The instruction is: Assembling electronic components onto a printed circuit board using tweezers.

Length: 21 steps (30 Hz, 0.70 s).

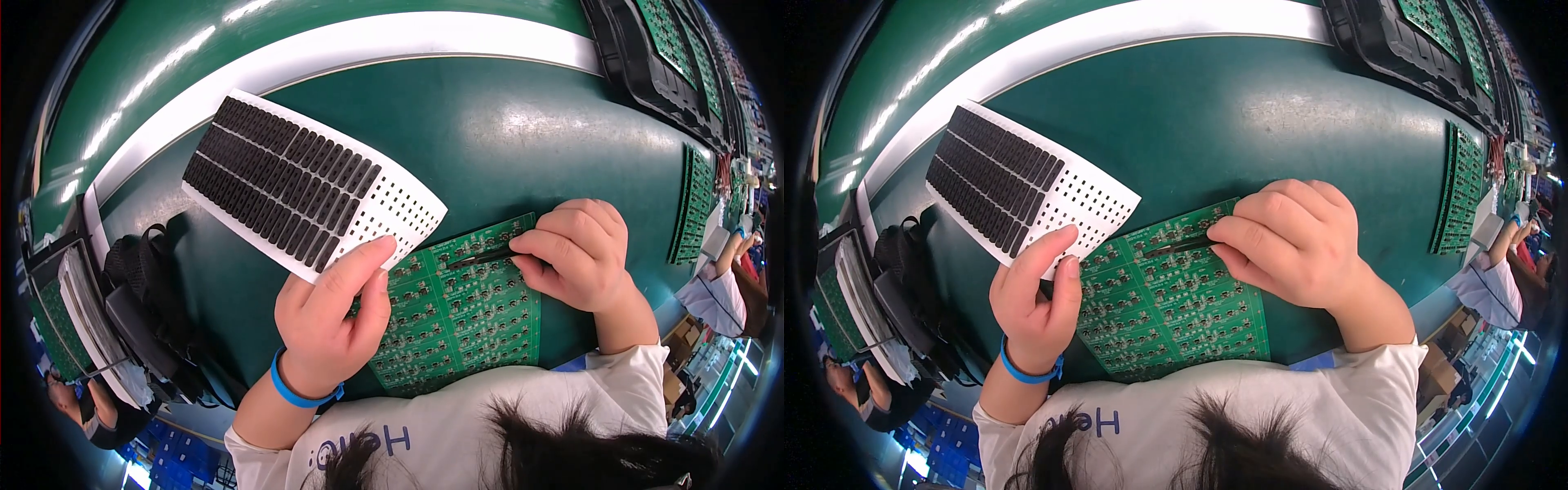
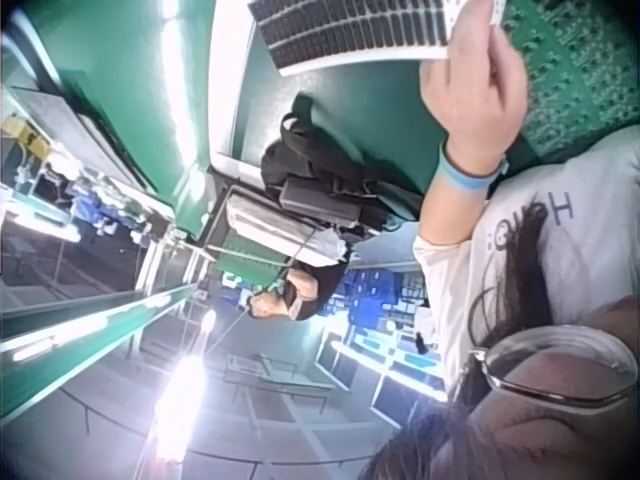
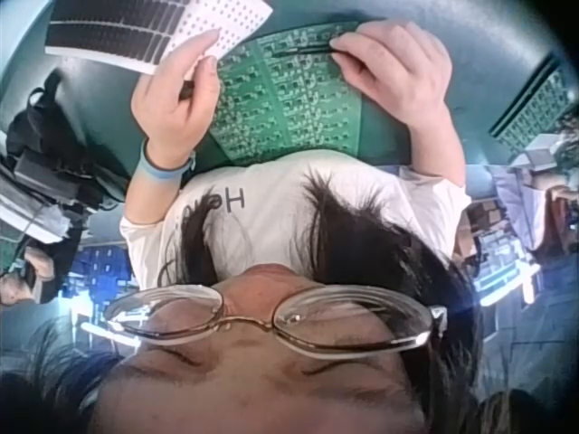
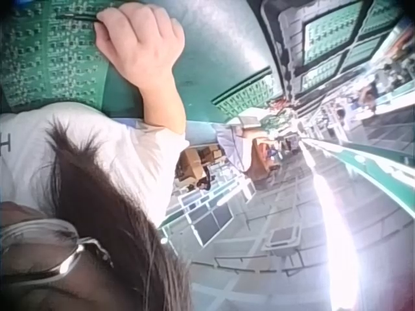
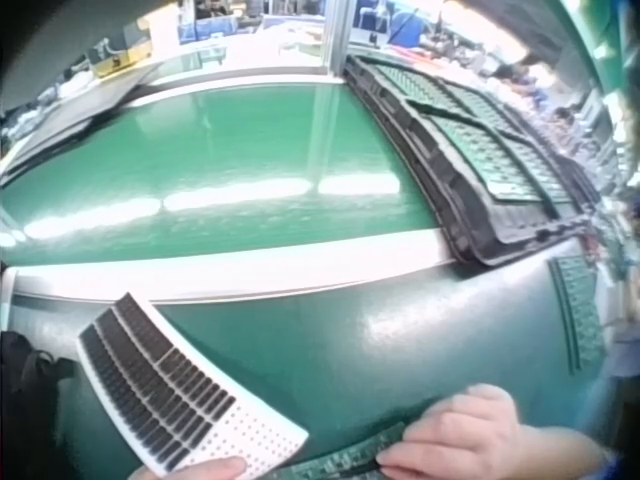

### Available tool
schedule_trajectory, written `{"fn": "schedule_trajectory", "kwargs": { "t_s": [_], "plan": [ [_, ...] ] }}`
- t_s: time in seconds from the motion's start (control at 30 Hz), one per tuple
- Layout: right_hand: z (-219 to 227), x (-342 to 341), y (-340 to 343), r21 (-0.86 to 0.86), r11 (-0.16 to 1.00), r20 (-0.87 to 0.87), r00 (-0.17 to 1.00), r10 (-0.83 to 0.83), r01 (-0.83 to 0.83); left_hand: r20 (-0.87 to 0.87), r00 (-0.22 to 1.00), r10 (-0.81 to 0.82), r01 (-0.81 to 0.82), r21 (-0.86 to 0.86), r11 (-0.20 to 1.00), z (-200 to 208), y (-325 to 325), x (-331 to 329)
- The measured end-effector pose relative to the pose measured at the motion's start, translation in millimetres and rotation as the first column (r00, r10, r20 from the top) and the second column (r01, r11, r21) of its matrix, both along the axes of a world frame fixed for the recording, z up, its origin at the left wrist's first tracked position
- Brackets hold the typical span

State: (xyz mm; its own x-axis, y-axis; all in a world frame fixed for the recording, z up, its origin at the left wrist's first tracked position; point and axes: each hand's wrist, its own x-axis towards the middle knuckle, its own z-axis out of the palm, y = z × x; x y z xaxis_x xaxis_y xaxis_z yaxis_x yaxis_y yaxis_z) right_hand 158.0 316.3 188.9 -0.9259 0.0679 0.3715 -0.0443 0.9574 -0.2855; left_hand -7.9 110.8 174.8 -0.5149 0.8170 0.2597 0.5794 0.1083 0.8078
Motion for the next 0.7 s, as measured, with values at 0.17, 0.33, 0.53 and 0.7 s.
{"fn": "schedule_trajectory", "kwargs": {
  "t_s": [0.17,0.33,0.53,0.7],
  "plan": [
    [0.4,1.3,-1.0,-0.003,1.0,0.005,1.0,0.002,-0.002,-0.002,1.0,-0.001,0.001,0.003,1.0,-0.6,-0.4,-0.7],
    [0.0,1.4,-1.4,0.011,1.0,0.006,1.0,0.007,-0.007,-0.02,1.0,0.0,0.0,-0.01,1.0,0.8,0.0,-1.7],
    [0.6,-0.9,-1.6,0.024,1.0,-0.001,1.0,-0.006,0.006,-0.012,1.0,0.002,-0.003,-0.042,0.999,3.3,-0.2,-2.6],
    [1.5,0.4,1.2,0.043,0.999,-0.027,1.0,-0.005,0.006,-0.013,1.0,-0.004,0.004,-0.037,0.999,3.8,0.6,-3.5]
  ]
}}
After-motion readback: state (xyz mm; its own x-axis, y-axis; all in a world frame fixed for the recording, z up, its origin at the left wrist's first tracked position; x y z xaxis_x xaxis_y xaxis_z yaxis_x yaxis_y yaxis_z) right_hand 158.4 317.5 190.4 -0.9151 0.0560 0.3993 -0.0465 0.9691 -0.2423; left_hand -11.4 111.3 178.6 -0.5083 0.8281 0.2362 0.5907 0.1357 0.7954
